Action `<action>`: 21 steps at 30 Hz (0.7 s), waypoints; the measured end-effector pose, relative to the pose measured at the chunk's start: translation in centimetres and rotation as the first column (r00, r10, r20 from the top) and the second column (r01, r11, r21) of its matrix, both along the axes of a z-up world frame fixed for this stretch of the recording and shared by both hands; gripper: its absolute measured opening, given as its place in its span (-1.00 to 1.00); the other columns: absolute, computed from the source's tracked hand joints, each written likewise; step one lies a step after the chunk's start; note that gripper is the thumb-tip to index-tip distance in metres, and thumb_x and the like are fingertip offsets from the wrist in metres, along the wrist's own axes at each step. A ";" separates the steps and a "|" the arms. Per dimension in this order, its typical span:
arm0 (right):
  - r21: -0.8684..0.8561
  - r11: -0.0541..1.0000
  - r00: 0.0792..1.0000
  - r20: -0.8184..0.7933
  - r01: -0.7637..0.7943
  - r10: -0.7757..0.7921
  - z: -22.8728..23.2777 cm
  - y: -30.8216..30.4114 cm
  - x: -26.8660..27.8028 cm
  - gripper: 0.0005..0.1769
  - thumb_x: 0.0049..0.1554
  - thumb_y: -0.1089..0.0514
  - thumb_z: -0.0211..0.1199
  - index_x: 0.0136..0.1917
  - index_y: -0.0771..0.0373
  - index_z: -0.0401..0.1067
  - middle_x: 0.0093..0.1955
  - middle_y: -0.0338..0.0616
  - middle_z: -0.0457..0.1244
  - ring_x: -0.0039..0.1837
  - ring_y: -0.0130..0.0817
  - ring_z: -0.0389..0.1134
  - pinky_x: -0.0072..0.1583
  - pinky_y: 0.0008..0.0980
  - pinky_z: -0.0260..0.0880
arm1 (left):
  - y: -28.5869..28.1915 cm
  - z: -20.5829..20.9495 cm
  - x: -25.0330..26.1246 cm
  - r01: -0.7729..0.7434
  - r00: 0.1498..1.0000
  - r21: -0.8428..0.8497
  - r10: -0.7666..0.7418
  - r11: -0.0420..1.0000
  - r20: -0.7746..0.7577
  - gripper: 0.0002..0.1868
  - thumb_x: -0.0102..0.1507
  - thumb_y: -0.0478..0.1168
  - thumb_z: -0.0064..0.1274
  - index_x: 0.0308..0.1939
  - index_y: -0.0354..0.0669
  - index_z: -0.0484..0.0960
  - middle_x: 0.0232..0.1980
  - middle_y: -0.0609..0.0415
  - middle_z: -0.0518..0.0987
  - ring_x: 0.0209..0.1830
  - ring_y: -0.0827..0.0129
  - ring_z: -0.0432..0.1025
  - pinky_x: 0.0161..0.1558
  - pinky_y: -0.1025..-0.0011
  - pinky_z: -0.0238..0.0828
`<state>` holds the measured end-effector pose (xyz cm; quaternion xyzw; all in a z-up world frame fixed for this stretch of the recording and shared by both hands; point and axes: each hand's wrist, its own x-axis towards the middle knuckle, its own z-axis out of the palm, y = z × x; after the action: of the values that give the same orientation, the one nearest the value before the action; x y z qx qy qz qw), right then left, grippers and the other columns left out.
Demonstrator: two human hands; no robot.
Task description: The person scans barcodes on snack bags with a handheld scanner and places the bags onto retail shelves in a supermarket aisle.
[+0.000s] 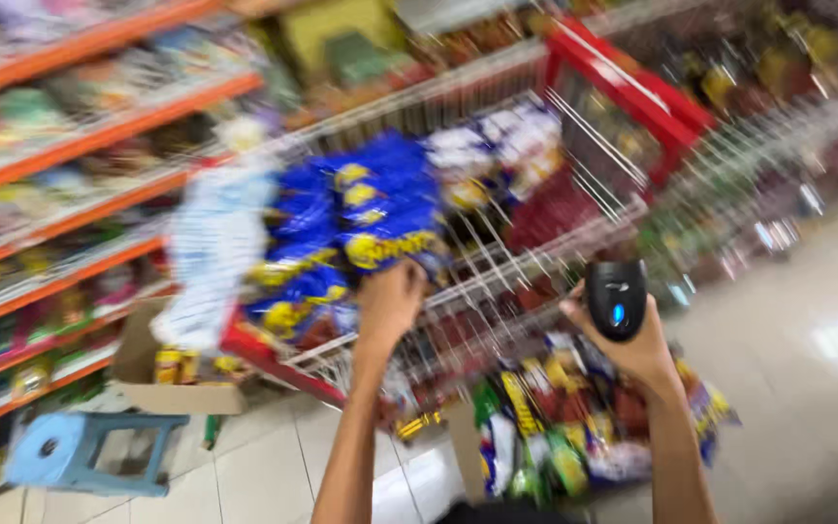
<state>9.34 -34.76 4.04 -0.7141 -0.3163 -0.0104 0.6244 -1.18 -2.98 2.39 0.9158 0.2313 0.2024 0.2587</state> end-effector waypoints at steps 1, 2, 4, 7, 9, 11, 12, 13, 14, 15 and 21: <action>-0.029 0.997 0.996 -0.051 0.066 -0.067 -1.7 -2.8 -0.6 -0.76 0.09 0.16 0.47 -0.05 0.29 0.51 -0.19 -0.30 0.35 -0.12 -0.59 0.32 -0.06 -0.50 0.39 | -2.2 1.3 -0.3 0.013 0.997 -0.039 -0.010 0.999 0.078 -0.70 0.38 -0.01 -0.04 -0.12 -0.13 0.67 -0.15 -0.18 0.66 -0.16 -0.06 0.54 -0.05 0.05 0.43; 0.002 0.989 0.969 -0.205 0.145 -0.141 -3.7 -5.1 -0.8 -0.77 0.09 0.17 0.47 -0.06 0.28 0.48 -0.23 -0.31 0.34 -0.17 -0.58 0.32 -0.12 -0.49 0.37 | -4.6 2.3 -0.1 0.025 0.988 -0.083 -0.012 0.996 0.153 -0.73 0.41 -0.03 -0.03 -0.12 -0.13 0.64 -0.17 -0.14 0.66 -0.20 -0.01 0.54 -0.07 0.09 0.43; -0.088 0.927 0.864 -0.338 0.365 -0.372 -8.5 -10.3 -1.6 -0.82 0.14 0.19 0.46 -0.08 0.28 0.48 -0.24 -0.32 0.29 -0.21 -0.57 0.28 -0.18 -0.46 0.30 | -10.0 1.4 1.0 0.181 0.957 -0.147 -0.140 0.972 0.256 -0.79 0.40 -0.11 -0.01 -0.09 -0.16 0.62 -0.16 -0.10 0.64 -0.16 0.02 0.53 -0.02 0.10 0.41; -0.235 0.786 0.706 -0.347 0.572 -0.617 -12.5 -17.7 -3.5 -0.87 0.20 0.20 0.42 -0.08 0.28 0.52 -0.22 -0.31 0.32 -0.18 -0.56 0.29 -0.14 -0.46 0.30 | -17.9 -0.7 2.8 0.405 0.895 -0.224 -0.334 0.887 0.295 -0.85 0.37 -0.19 0.05 -0.05 -0.16 0.60 -0.11 -0.04 0.62 -0.05 0.05 0.52 0.07 0.14 0.39; -0.274 0.708 0.608 -0.372 0.651 -0.702 -13.9 -21.5 -5.5 -0.87 0.21 0.18 0.40 -0.09 0.28 0.53 -0.20 -0.29 0.39 -0.16 -0.55 0.36 -0.10 -0.47 0.36 | -22.8 -3.4 4.3 0.518 0.855 -0.293 -0.478 0.804 0.200 -0.84 0.35 -0.20 0.09 -0.03 -0.14 0.61 -0.07 -0.02 0.62 0.01 0.05 0.50 0.10 0.16 0.39; -0.386 0.645 0.514 -0.395 0.659 -0.762 -15.0 -25.1 -7.2 -0.86 0.20 0.17 0.41 -0.07 0.28 0.54 -0.20 -0.26 0.38 -0.15 -0.53 0.37 -0.06 -0.45 0.36 | -27.1 -6.8 5.9 0.635 0.771 -0.223 -0.622 0.739 0.134 -0.72 0.27 -0.21 0.16 0.05 -0.14 0.57 0.17 -0.07 0.55 0.18 0.00 0.43 0.21 0.12 0.32; -0.412 0.631 0.488 -0.404 0.658 -0.773 -15.8 -26.3 -7.8 -0.86 0.20 0.17 0.41 -0.07 0.28 0.54 -0.20 -0.26 0.38 -0.15 -0.53 0.37 -0.06 -0.45 0.36 | -28.8 -8.5 6.4 0.640 0.764 -0.250 -0.635 0.726 0.115 -0.72 0.27 -0.21 0.16 0.05 -0.14 0.57 0.17 -0.07 0.55 0.18 0.00 0.43 0.21 0.12 0.32; -0.423 0.641 0.512 -0.388 0.640 -0.767 -17.1 -27.2 -7.6 -0.89 0.18 0.19 0.39 -0.05 0.27 0.56 -0.17 -0.27 0.40 -0.14 -0.53 0.38 -0.06 -0.45 0.37 | -30.3 -10.2 7.3 0.626 0.773 -0.260 -0.628 0.735 0.087 -0.58 0.24 -0.19 0.20 0.16 -0.10 0.51 0.27 -0.09 0.48 0.27 -0.03 0.38 0.27 0.09 0.29; -0.434 0.652 0.535 -0.373 0.622 -0.758 -18.0 -28.3 -7.7 -0.89 0.16 0.21 0.37 -0.02 0.26 0.58 -0.15 -0.28 0.41 -0.13 -0.53 0.39 -0.05 -0.45 0.38 | -31.7 -11.7 8.1 0.612 0.781 -0.270 -0.621 0.744 0.058 -0.43 0.21 -0.18 0.24 0.28 -0.07 0.45 0.37 -0.11 0.41 0.36 -0.05 0.32 0.33 0.07 0.26; -0.418 0.673 0.504 -0.451 0.610 -0.737 -19.4 -28.6 -7.6 -0.89 0.15 0.21 0.39 -0.05 0.27 0.59 -0.17 -0.28 0.40 -0.13 -0.52 0.37 -0.05 -0.45 0.36 | -32.7 -13.1 9.2 0.614 0.777 -0.277 -0.627 0.739 0.048 -0.43 0.21 -0.18 0.24 0.28 -0.07 0.45 0.37 -0.11 0.41 0.36 -0.05 0.32 0.33 0.07 0.26; -0.281 0.700 0.297 -0.757 0.656 -0.582 -29.4 -27.4 -1.1 -0.70 0.04 0.16 0.50 0.01 0.28 0.53 -0.10 -0.31 0.38 -0.06 -0.55 0.40 -0.07 -0.41 0.47 | -35.8 -19.0 15.1 0.475 0.880 0.037 -0.475 0.879 0.005 0.25 -0.13 0.07 0.42 0.52 0.00 0.00 0.48 -0.43 0.17 0.47 -0.24 0.05 0.29 -0.32 -0.11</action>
<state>8.24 -62.20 -25.39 -0.6752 0.3025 0.0604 0.6701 13.87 -38.77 -16.62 0.9474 -0.0055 0.1434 0.2860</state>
